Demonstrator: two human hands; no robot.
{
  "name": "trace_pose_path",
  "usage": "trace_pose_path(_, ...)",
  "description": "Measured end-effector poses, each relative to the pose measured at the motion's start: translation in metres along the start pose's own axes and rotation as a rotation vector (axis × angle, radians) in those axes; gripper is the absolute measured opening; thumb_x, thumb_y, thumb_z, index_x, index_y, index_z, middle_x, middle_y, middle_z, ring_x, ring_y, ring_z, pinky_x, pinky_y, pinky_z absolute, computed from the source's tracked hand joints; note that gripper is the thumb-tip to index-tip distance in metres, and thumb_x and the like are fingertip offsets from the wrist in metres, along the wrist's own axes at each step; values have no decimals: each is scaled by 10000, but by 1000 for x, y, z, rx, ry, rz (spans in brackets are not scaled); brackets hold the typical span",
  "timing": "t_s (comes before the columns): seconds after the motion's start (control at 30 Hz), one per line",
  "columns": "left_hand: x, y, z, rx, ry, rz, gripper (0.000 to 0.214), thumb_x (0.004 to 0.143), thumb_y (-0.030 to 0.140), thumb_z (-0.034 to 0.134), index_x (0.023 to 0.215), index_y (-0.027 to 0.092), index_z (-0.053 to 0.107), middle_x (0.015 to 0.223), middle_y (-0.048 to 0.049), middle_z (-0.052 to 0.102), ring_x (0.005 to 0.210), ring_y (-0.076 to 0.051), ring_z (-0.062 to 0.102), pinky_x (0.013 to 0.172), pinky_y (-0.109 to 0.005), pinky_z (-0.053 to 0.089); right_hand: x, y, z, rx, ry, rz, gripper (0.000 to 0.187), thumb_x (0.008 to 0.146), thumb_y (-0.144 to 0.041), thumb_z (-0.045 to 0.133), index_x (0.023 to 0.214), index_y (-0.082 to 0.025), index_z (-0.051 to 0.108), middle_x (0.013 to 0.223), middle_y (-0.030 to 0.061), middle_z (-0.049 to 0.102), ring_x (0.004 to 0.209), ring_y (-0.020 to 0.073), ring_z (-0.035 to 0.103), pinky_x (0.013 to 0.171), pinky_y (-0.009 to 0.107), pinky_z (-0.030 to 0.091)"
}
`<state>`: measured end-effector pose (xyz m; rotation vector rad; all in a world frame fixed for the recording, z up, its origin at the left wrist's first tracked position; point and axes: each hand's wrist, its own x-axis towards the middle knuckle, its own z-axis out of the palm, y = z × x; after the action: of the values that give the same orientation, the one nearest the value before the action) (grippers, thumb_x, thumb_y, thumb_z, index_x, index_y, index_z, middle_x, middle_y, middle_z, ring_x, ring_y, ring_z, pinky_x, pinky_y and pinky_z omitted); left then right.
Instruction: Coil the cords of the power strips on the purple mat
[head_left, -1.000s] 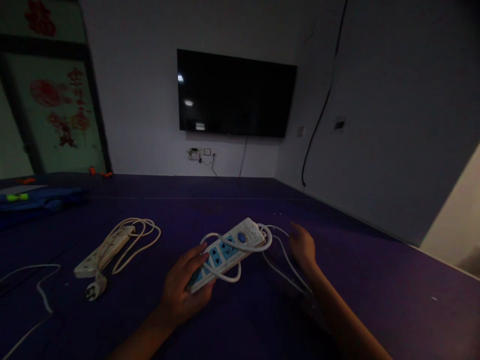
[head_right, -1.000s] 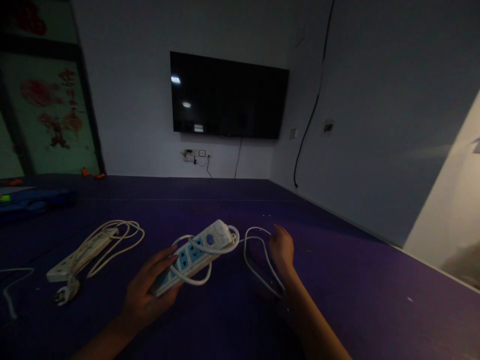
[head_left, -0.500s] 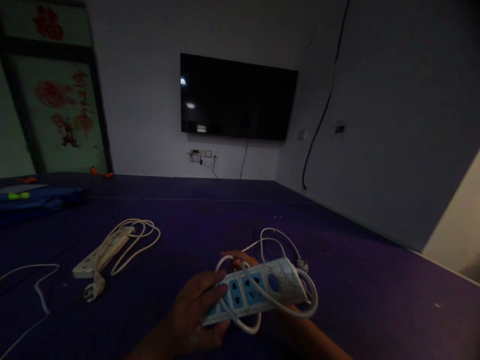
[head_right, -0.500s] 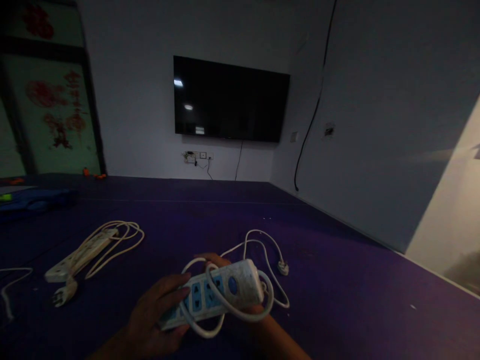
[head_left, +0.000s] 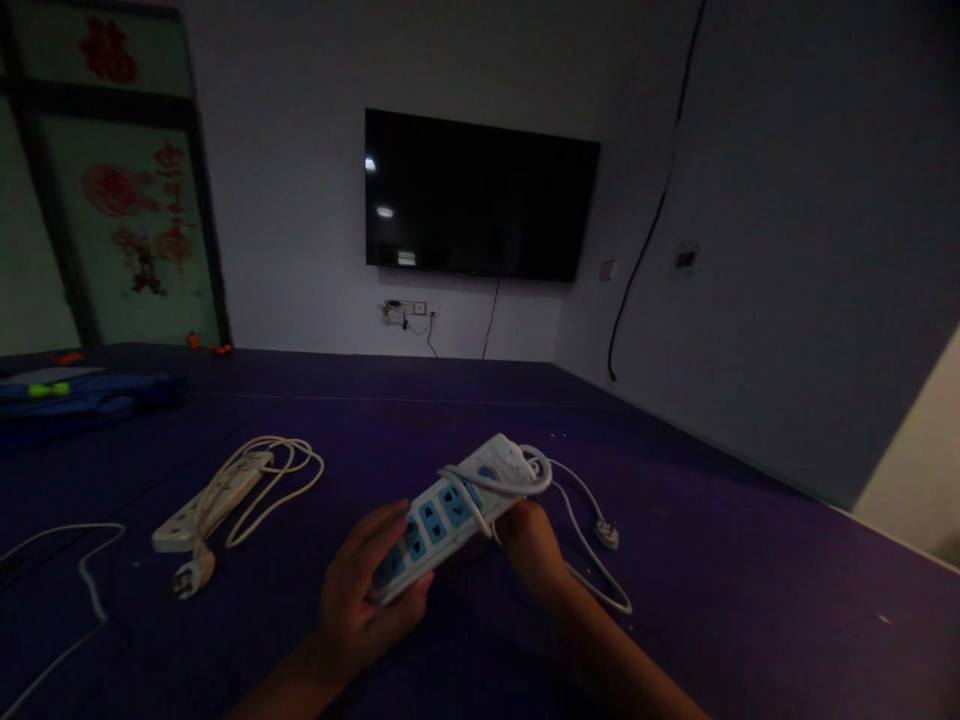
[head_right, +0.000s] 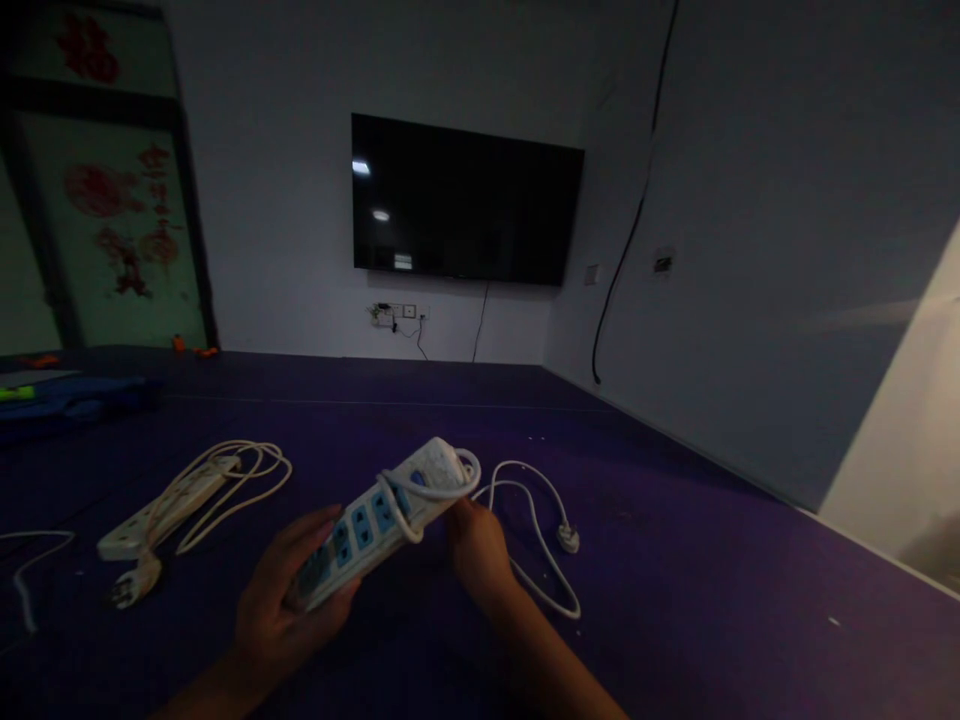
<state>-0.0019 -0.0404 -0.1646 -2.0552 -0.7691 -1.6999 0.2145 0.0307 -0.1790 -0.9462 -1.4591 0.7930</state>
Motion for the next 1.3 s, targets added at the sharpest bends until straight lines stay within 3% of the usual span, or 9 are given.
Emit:
trace_pose_path(0.13,5,-12,0,100,49,-96,456,777,208,608,1214,223,477,1139,-96,587,1008,-225,594,814,-377,538,-8,-13,4,-664,-98,-330,193,855,-288,462,847,-204,635,727,61,678,624,181,618,548,242,405)
trace_pose_path(0.2,6,-20,2,138,37,-107,432,783,220,602,1199,220,486,1132,-93,588,1000,-223,599,819,-377,537,-11,-15,7,-880,-143,-486,215,892,-271,418,910,-200,621,736,59,679,603,168,620,508,227,395)
trace_pose_path(0.4,0,-44,7,266,-141,-58,477,795,229,585,1248,181,442,1208,-136,560,1071,-249,572,884,-399,505,-13,-15,7,-1060,-130,-795,239,915,-202,390,943,-176,626,691,45,658,518,129,584,451,213,383)
trace_pose_path(0.53,-3,-49,8,262,-315,-58,553,821,231,541,1336,167,349,1162,-131,599,1045,-241,582,867,-392,507,-13,-21,-1,-1084,-98,-1006,238,922,-179,402,925,-162,640,645,34,637,526,124,577,462,216,396)
trace_pose_path(0.6,-4,-49,8,249,-346,-65,545,819,247,544,1328,166,367,1146,-128,609,1035,-245,584,859,-395,506,-14,-23,-5,-1081,-95,-1069,232,921,-169,412,904,-160,643,653,33,644,533,121,577,467,218,401)
trace_pose_path(0.97,-2,-45,6,377,-381,-47,491,763,211,560,1247,185,480,1126,-111,638,1005,-262,586,851,-419,456,-13,-19,-10,-977,-166,-1036,243,906,-136,413,1031,-177,617,862,86,679,699,157,627,579,253,499)
trace_pose_path(1.3,-8,-59,9,460,-371,-74,468,782,238,537,1241,171,473,1123,-115,630,1024,-279,563,832,-429,462,-4,-14,-18,-917,-13,-818,249,919,-208,417,1071,-187,613,936,103,662,834,203,633,710,329,523)
